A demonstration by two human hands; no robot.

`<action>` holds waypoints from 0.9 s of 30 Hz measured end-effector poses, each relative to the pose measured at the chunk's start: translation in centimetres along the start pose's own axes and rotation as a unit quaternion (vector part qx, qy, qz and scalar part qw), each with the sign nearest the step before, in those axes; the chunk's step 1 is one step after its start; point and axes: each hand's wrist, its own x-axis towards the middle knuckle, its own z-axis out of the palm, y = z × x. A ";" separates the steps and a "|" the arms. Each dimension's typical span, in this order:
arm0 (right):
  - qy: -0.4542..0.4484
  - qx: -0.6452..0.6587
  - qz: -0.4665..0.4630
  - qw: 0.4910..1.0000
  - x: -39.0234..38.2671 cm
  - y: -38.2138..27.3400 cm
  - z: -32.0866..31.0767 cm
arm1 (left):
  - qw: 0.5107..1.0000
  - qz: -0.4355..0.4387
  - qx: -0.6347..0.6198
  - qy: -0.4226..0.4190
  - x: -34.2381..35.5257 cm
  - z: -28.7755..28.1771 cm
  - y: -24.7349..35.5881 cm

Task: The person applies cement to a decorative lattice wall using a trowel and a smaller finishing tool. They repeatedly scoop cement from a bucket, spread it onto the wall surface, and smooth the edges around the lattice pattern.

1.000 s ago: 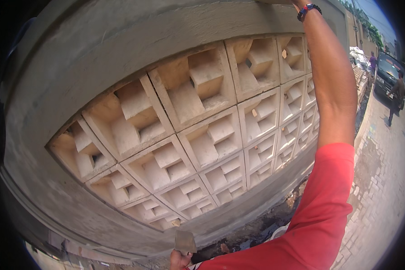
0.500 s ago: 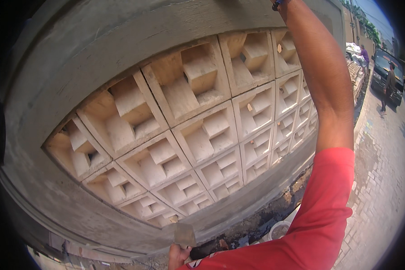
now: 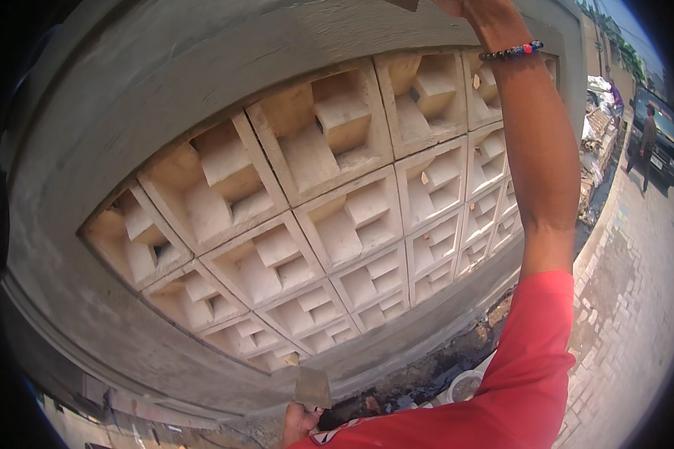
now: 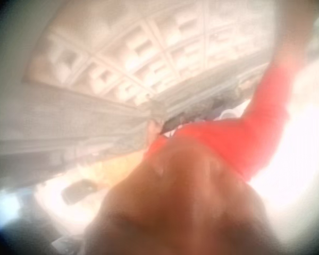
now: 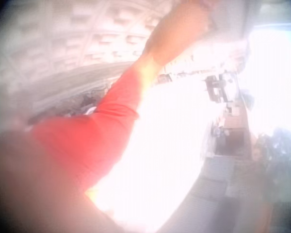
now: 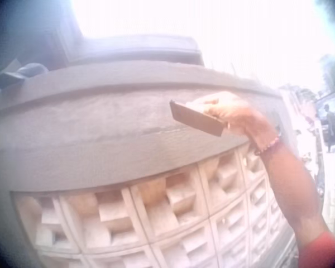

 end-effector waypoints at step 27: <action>0.451 -0.173 -0.089 0.871 -3.1 8.7 9.1 | 1.000 0.017 0.012 0.001 -1.2 -0.3 4.3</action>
